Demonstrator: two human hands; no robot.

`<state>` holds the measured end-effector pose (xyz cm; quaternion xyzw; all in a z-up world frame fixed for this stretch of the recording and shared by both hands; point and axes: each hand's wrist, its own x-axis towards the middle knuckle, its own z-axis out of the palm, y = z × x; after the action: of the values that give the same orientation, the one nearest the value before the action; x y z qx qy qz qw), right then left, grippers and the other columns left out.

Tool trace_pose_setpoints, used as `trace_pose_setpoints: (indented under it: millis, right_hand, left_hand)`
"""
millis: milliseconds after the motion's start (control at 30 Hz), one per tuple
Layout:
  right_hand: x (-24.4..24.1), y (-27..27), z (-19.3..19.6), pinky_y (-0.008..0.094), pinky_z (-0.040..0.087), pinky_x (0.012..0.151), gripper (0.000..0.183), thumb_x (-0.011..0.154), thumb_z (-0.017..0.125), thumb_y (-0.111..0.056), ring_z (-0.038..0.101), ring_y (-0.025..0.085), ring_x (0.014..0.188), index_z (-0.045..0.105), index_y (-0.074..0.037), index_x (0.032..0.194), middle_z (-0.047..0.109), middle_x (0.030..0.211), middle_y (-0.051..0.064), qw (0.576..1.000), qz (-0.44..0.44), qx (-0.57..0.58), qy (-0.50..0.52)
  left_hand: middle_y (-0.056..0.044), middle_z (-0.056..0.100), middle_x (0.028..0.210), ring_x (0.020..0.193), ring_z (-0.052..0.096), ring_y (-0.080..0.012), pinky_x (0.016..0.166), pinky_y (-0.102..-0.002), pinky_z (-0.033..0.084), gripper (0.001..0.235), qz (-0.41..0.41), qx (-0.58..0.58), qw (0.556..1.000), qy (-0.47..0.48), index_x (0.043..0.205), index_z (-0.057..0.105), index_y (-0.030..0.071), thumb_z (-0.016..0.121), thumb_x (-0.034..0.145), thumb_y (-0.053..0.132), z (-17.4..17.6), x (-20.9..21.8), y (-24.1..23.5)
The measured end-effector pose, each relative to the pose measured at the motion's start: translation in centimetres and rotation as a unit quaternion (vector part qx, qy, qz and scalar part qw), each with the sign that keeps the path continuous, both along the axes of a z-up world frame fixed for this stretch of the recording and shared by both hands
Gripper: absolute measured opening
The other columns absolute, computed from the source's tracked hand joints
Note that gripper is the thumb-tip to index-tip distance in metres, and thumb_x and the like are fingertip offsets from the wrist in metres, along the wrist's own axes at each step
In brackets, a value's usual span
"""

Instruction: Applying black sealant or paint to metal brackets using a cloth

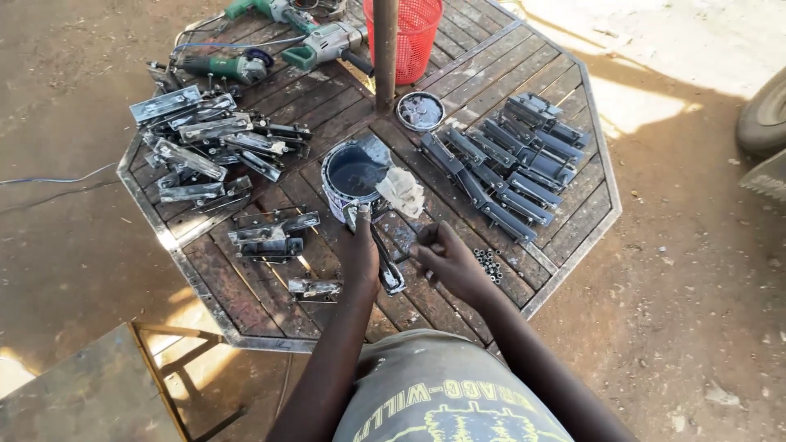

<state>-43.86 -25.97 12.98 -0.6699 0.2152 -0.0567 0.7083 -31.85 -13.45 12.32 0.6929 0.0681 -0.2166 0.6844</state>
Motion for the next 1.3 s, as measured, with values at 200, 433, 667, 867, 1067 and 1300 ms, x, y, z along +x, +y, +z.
trace_pose_setpoints:
  millis: [200, 433, 667, 867, 1067, 1300]
  right_hand:
    - [-0.4, -1.1, -2.0, 0.028, 0.062, 0.054, 0.040, 0.093, 0.068, -0.005, 0.071, 0.022, 0.063, 0.052, -0.003, 0.130, 0.068, 0.091, 0.018, 0.997, 0.046, -0.049, 0.046]
    - [0.5, -0.3, 1.2, 0.028, 0.056, 0.042, 0.032, 0.102, 0.059, -0.026, 0.069, 0.022, 0.049, 0.059, -0.010, 0.130, 0.068, 0.066, 0.013, 0.988, 0.063, -0.108, 0.086]
    - [0.1, -0.6, 0.7, 0.032, 0.062, 0.049, 0.049, 0.099, 0.064, -0.022, 0.071, 0.025, 0.059, 0.050, -0.004, 0.142, 0.065, 0.085, 0.017, 0.994, 0.090, -0.024, 0.058]
    - [-0.9, 0.0, 0.6, 0.032, 0.063, 0.051, 0.052, 0.097, 0.063, -0.011, 0.071, 0.024, 0.058, 0.048, -0.005, 0.146, 0.066, 0.081, 0.016, 0.995, 0.092, 0.036, 0.031]
    - [-0.4, -0.1, -1.1, 0.033, 0.063, 0.048, 0.041, 0.099, 0.056, -0.014, 0.070, 0.023, 0.056, 0.056, -0.004, 0.138, 0.064, 0.073, 0.014, 0.996, 0.048, 0.070, 0.012]
    - [0.7, 0.1, -1.1, 0.029, 0.060, 0.042, 0.032, 0.100, 0.059, -0.015, 0.067, 0.022, 0.048, 0.063, -0.003, 0.129, 0.060, 0.064, 0.013, 0.999, 0.003, 0.040, 0.006]
  left_hand:
    - [-0.016, 0.049, 0.111, 0.104, 0.055, -0.0249, 0.091, -0.053, 0.044, 0.063, 0.063, -0.018, 0.997, 0.044, 0.126, 0.048, -0.002, 0.053, 0.100, 0.056, -1.7, -1.0, -0.5]
    - [-0.015, 0.049, 0.098, 0.089, 0.054, -0.0235, 0.081, -0.051, 0.043, 0.062, 0.082, -0.034, 0.995, 0.045, 0.112, 0.051, -0.003, 0.057, 0.099, 0.057, -0.3, -2.8, -1.0]
    - [-0.005, 0.042, 0.089, 0.076, 0.050, -0.0175, 0.071, -0.041, 0.045, 0.047, 0.082, -0.042, 0.993, 0.071, 0.107, 0.045, 0.006, 0.052, 0.105, 0.052, 0.7, -3.8, -0.2]
    - [-0.006, 0.044, 0.091, 0.082, 0.050, -0.0182, 0.075, -0.040, 0.043, 0.056, 0.113, -0.038, 0.990, 0.071, 0.108, 0.047, 0.005, 0.059, 0.099, 0.059, 1.2, -3.8, 0.7]
    - [-0.008, 0.043, 0.089, 0.080, 0.050, -0.0194, 0.077, -0.041, 0.044, 0.057, 0.108, -0.032, 0.992, 0.053, 0.105, 0.049, 0.004, 0.060, 0.097, 0.060, 0.8, -3.5, 1.0]
    - [-0.007, 0.051, 0.086, 0.078, 0.058, -0.0207, 0.074, -0.041, 0.046, 0.054, 0.082, -0.003, 0.996, 0.024, 0.101, 0.051, 0.007, 0.064, 0.096, 0.059, -1.3, -1.9, 0.0]
